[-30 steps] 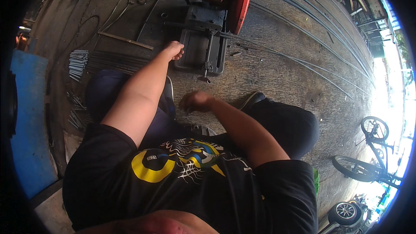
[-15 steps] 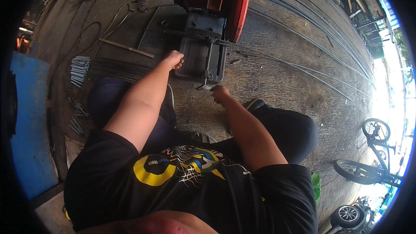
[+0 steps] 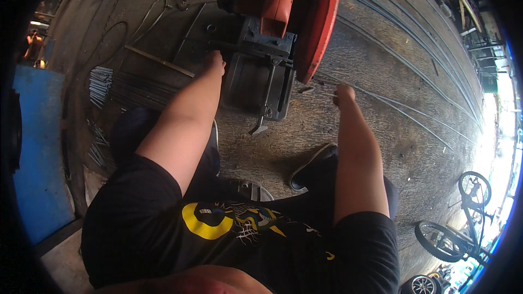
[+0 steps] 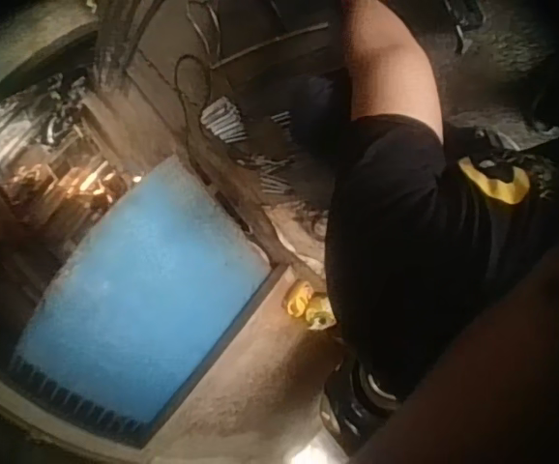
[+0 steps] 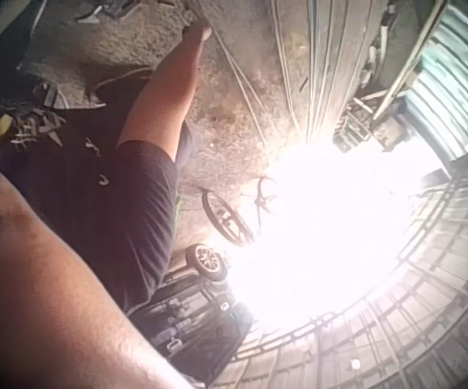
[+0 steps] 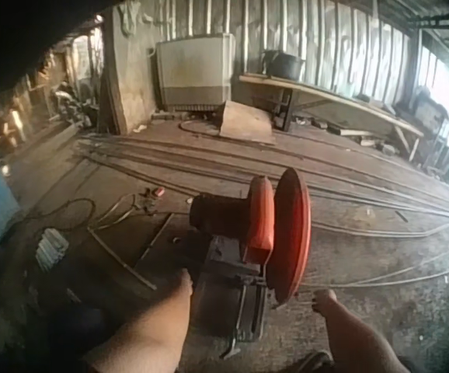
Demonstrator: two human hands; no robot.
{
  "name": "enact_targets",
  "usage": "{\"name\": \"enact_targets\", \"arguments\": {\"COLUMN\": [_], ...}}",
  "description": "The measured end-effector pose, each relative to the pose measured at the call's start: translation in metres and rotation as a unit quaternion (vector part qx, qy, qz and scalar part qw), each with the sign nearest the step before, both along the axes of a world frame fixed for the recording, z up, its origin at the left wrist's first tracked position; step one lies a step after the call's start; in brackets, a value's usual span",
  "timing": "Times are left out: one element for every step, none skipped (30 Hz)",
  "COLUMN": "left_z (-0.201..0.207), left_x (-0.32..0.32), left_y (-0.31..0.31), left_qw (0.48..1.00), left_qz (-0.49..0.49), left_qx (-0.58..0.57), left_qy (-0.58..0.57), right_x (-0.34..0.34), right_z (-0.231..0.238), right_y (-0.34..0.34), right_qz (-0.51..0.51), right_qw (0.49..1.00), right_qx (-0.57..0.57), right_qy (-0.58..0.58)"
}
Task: Using a circular chop saw to cut thin metal rods to length.
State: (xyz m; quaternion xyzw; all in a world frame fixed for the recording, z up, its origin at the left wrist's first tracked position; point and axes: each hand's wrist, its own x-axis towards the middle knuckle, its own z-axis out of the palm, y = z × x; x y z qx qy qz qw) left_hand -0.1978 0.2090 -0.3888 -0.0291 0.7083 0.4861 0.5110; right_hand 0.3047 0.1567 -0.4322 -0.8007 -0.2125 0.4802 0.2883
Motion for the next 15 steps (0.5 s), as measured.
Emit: {"name": "enact_targets", "arguments": {"left_z": [-0.003,-0.005,-0.008,-0.009,-0.01,-0.013,-0.015,-0.017,-0.02,-0.023,-0.027,-0.029,-0.031,-0.031,-0.031], "left_x": [-0.001,-0.003,-0.004,-0.008,-0.009,-0.008,-0.008,-0.009,-0.009,-0.007,-0.006,-0.005,-0.004,-0.003,-0.002], "left_y": [0.007,0.011,0.015,0.022,0.027,0.031,0.035,0.038,0.039,0.038,0.037,0.036,0.035,0.035,0.034], "left_qw": [0.998,0.994,0.995,0.998,0.999,0.999,0.996,0.985,0.986,0.983,0.98,0.98,0.982,0.984,0.984], "left_qz": [0.041,0.076,0.067,0.028,-0.007,-0.01,0.039,0.087,0.094,0.078,0.063,0.066,0.082,0.098,0.099], "left_qx": [0.032,0.064,0.057,0.045,0.041,0.027,0.065,0.109,0.102,0.127,0.151,0.148,0.127,0.109,0.11], "left_qy": [0.024,0.048,0.05,0.04,0.036,0.032,-0.035,-0.098,-0.097,-0.107,-0.117,-0.114,-0.108,-0.102,-0.098], "right_x": [-0.01,-0.018,-0.026,-0.029,-0.031,-0.029,-0.026,-0.023,-0.02,-0.016,-0.012,-0.01,-0.01,-0.008,-0.008], "right_z": [0.022,0.037,0.045,0.047,0.044,0.036,0.024,0.011,-0.003,-0.015,-0.027,-0.036,-0.045,-0.05,-0.053], "right_y": [0.003,0.003,0.004,0.006,0.01,0.013,0.018,0.022,0.027,0.031,0.036,0.042,0.045,0.05,0.052], "right_qz": [-0.05,-0.079,-0.122,-0.151,-0.207,-0.199,-0.238,-0.276,-0.286,-0.278,-0.241,-0.201,-0.167,-0.236,-0.303], "right_qw": [0.998,0.995,0.991,0.985,0.973,0.973,0.957,0.939,0.927,0.915,0.906,0.889,0.875,0.885,0.888], "right_qx": [-0.004,0.0,-0.019,-0.025,-0.027,-0.035,-0.027,-0.015,-0.011,0.012,0.051,0.091,0.113,0.084,0.055], "right_qy": [0.023,0.053,0.06,0.078,0.098,0.115,0.162,0.203,0.242,0.291,0.344,0.401,0.44,0.392,0.343]}}
